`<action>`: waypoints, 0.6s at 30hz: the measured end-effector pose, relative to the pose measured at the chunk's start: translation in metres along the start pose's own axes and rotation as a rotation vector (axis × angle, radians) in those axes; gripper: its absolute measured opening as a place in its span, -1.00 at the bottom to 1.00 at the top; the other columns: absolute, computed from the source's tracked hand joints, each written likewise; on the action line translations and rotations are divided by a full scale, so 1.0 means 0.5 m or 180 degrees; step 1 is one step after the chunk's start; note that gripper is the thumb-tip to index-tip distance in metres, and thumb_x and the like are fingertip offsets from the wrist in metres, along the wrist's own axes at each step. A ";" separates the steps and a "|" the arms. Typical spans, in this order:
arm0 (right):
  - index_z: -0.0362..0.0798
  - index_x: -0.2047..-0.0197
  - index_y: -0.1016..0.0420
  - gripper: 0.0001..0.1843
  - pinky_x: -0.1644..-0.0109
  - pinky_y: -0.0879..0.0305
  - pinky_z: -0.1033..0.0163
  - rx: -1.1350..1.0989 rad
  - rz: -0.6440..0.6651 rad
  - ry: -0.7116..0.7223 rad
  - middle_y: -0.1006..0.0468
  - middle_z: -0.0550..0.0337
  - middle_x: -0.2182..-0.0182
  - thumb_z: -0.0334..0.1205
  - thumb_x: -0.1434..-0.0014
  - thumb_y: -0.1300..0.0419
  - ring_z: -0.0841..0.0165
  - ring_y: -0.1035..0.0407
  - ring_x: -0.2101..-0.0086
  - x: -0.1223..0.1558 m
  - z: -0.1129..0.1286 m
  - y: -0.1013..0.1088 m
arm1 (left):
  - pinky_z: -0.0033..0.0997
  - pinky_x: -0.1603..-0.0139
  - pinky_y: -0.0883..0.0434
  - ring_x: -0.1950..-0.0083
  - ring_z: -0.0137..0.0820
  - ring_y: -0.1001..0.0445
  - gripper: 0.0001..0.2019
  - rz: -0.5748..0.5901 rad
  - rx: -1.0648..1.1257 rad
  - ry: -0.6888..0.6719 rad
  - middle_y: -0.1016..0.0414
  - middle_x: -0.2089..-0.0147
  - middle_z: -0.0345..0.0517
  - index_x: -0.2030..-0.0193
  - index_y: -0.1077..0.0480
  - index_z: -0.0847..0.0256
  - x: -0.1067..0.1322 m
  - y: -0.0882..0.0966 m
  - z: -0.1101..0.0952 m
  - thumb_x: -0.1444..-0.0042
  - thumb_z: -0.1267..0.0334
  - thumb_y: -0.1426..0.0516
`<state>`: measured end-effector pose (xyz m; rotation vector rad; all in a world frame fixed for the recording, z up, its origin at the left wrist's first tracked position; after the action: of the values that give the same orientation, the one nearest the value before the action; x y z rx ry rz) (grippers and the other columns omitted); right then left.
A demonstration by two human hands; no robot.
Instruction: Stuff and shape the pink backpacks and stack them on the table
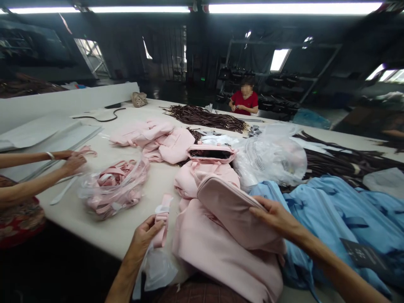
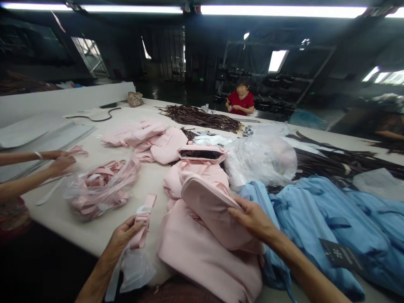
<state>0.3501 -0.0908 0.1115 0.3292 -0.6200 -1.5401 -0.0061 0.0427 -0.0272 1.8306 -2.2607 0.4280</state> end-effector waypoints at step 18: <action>-0.07 0.48 -0.45 -0.71 0.40 -0.16 0.29 0.1365 0.0399 -0.0476 -0.47 0.26 0.52 -0.04 -0.13 -0.18 0.35 -0.35 0.46 -0.162 -0.193 -0.103 | -0.47 0.19 -0.44 0.21 -0.31 -0.52 -0.60 0.0380 0.0087 -0.0173 -0.61 0.23 -0.11 0.22 -0.55 0.26 -0.008 -0.038 -0.014 0.12 0.02 -0.39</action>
<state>0.3684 -0.0302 -0.0091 0.4911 -1.0729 -1.3116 0.0130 0.0450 -0.0201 1.7462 -2.4209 0.4355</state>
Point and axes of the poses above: each hand's wrist, its own x-axis away from the middle knuckle, its own y-axis out of the back of the hand, z = x × y, the point moved 9 cm from there along -x, towards the middle knuckle
